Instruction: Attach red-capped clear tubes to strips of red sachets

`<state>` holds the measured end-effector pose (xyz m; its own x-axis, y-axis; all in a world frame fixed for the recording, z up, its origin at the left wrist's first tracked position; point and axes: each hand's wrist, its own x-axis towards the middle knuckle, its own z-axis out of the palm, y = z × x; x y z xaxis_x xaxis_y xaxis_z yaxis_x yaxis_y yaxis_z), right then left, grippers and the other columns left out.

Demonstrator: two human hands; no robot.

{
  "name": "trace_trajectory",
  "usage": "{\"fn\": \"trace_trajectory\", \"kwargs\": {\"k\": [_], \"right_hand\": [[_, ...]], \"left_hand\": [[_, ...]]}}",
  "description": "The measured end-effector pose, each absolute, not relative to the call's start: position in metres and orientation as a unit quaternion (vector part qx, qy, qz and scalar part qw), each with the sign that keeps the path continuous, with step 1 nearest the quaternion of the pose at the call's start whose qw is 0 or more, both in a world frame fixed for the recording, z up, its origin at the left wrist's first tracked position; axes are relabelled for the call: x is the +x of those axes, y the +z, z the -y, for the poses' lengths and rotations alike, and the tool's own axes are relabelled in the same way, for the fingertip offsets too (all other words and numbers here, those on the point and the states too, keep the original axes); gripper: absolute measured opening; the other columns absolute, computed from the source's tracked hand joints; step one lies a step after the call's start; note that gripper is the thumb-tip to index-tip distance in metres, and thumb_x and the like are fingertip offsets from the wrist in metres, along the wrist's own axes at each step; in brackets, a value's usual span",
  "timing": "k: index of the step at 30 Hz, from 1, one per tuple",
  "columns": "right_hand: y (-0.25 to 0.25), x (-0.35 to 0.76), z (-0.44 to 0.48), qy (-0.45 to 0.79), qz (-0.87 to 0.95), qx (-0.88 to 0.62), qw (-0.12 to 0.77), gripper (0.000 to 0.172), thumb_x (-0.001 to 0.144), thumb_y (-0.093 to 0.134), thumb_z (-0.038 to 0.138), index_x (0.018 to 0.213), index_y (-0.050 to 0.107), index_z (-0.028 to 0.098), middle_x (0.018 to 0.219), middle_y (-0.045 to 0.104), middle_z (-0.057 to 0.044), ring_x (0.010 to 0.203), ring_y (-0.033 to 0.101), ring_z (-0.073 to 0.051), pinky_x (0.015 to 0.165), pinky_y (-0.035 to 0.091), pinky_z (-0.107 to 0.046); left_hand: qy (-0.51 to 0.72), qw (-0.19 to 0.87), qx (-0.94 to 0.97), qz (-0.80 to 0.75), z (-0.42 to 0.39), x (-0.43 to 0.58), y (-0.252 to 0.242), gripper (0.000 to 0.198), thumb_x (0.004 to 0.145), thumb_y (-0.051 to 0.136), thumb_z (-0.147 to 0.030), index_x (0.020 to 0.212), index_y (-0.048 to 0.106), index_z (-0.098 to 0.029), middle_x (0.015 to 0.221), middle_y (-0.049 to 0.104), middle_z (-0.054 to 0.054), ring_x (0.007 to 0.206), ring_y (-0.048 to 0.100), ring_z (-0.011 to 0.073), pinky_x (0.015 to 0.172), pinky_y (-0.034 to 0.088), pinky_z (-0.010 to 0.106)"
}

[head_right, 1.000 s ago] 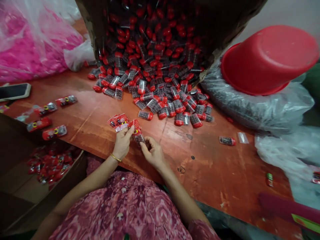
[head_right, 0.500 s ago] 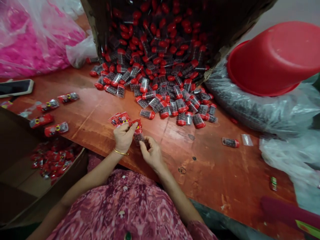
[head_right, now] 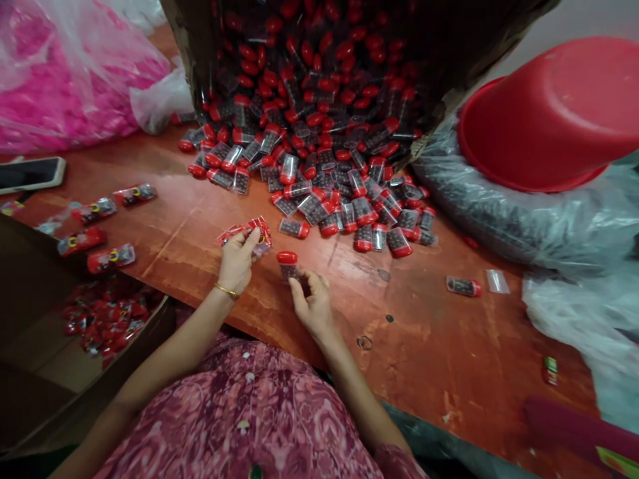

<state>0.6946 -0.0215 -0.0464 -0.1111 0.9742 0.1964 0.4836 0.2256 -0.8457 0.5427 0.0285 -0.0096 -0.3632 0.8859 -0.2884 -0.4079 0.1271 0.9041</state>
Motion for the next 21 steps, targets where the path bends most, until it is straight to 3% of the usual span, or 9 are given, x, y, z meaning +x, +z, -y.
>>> {"fn": "trace_trajectory", "kwargs": {"k": [4,7,11,14,17,19,21], "right_hand": [[-0.047,0.704,0.009,0.181,0.700,-0.595,0.352,0.018,0.084,0.051,0.035,0.087,0.061,0.020,0.079,0.064,-0.007,0.075,0.054,-0.023,0.075,0.041,-0.041],[-0.046,0.711,-0.001,0.132,0.702,-0.625,0.314,0.019,0.083,0.052,0.036,0.082,0.062,0.019,0.075,0.061,-0.007,0.074,0.052,-0.023,0.075,0.039,-0.041],[-0.027,0.715,-0.007,0.097,0.695,-0.630,0.333,0.030,0.085,0.048,0.038,0.101,0.060,0.017,0.091,0.062,-0.013,0.087,0.053,-0.028,0.079,0.040,-0.046],[-0.007,0.707,-0.004,0.188,0.747,-0.528,0.358,0.036,0.084,0.051,0.037,0.114,0.054,0.017,0.102,0.061,-0.013,0.090,0.055,-0.025,0.080,0.044,-0.041],[0.000,0.692,0.003,0.304,0.746,-0.468,0.364,0.018,0.082,0.054,0.032,0.094,0.062,0.020,0.083,0.065,-0.006,0.073,0.058,-0.018,0.071,0.047,-0.033],[-0.004,0.681,0.007,0.362,0.684,-0.490,0.400,0.015,0.083,0.052,0.031,0.080,0.062,0.020,0.072,0.064,-0.002,0.064,0.057,-0.015,0.064,0.047,-0.029],[-0.012,0.671,0.011,0.407,0.592,-0.524,0.457,0.017,0.083,0.051,0.031,0.076,0.060,0.019,0.068,0.062,0.000,0.060,0.056,-0.013,0.060,0.046,-0.026]], "left_hand": [[0.588,0.554,0.280,-0.520,-0.024,0.530,-0.003,0.040,0.053,0.076,-0.047,0.071,0.062,-0.013,0.063,0.061,-0.002,0.055,0.054,0.0083,0.058,0.050,0.025],[0.519,0.586,0.350,-0.515,-0.020,0.523,0.001,0.037,0.056,0.075,-0.045,0.068,0.063,-0.013,0.061,0.062,0.000,0.054,0.054,0.0094,0.055,0.048,0.025],[0.407,0.557,0.510,-0.514,-0.014,0.518,0.006,0.027,0.069,0.065,-0.039,0.059,0.062,-0.014,0.054,0.059,-0.001,0.050,0.050,0.0095,0.048,0.039,0.022],[0.295,0.492,0.640,-0.511,-0.010,0.519,0.015,0.025,0.073,0.060,-0.031,0.054,0.060,-0.015,0.048,0.055,-0.002,0.047,0.047,0.0098,0.045,0.031,0.021],[0.242,0.447,0.686,-0.521,-0.003,0.520,0.021,0.018,0.071,0.059,-0.024,0.056,0.063,-0.017,0.050,0.058,-0.002,0.049,0.050,0.0110,0.047,0.033,0.022],[0.270,0.453,0.653,-0.544,0.003,0.519,0.020,0.010,0.069,0.061,-0.026,0.069,0.067,-0.017,0.063,0.066,0.000,0.058,0.057,0.0130,0.055,0.040,0.022],[0.323,0.495,0.577,-0.564,0.012,0.520,0.014,0.028,0.065,0.068,-0.031,0.089,0.068,-0.017,0.082,0.070,0.004,0.070,0.062,0.0154,0.063,0.046,0.024]]}}
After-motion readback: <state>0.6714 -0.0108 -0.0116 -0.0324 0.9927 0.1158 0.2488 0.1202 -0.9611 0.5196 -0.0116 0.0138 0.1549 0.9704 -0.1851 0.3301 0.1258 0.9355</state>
